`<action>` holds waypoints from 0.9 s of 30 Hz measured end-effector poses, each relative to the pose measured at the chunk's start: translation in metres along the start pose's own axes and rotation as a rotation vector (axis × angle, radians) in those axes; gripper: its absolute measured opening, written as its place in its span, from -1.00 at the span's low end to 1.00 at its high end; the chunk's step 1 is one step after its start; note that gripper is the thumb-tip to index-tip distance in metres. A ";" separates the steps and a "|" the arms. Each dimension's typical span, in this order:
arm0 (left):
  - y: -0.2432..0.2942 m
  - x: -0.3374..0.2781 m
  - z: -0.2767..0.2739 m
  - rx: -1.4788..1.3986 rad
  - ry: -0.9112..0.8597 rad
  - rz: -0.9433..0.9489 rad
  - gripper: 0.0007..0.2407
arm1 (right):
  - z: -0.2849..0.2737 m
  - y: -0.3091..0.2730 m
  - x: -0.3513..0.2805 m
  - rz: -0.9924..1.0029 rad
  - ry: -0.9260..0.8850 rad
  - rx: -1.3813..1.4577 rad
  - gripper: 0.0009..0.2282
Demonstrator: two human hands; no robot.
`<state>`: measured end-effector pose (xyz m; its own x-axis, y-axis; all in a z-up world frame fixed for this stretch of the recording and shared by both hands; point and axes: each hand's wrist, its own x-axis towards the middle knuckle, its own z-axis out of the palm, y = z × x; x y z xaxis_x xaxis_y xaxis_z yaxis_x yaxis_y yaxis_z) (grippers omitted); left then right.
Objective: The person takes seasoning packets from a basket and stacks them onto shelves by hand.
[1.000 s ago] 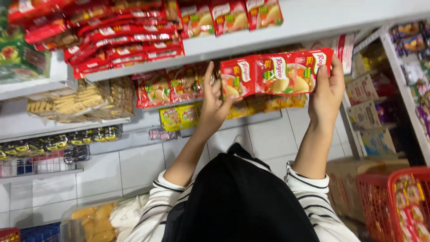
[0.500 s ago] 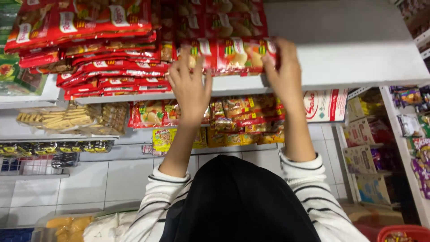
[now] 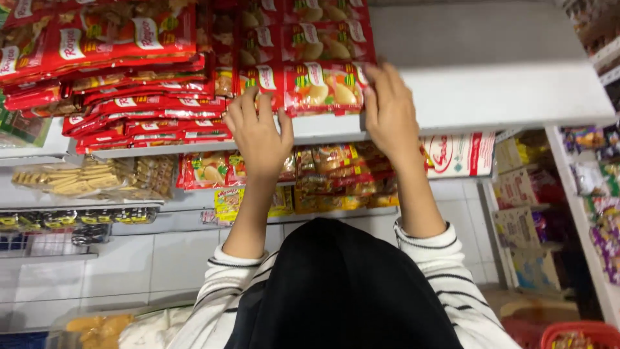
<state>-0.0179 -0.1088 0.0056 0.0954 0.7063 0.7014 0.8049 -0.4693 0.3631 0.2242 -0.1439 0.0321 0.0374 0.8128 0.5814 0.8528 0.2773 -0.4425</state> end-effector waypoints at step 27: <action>0.070 -0.290 -0.025 -0.545 -1.229 0.557 -0.59 | -0.037 -0.104 -0.443 0.741 -0.013 -0.266 -0.63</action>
<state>-0.0040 -0.3599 -0.1568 0.9711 0.2370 -0.0294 0.2062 -0.7697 0.6041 0.1386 -0.5520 -0.1543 0.6401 0.7445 0.1897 0.7041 -0.4697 -0.5326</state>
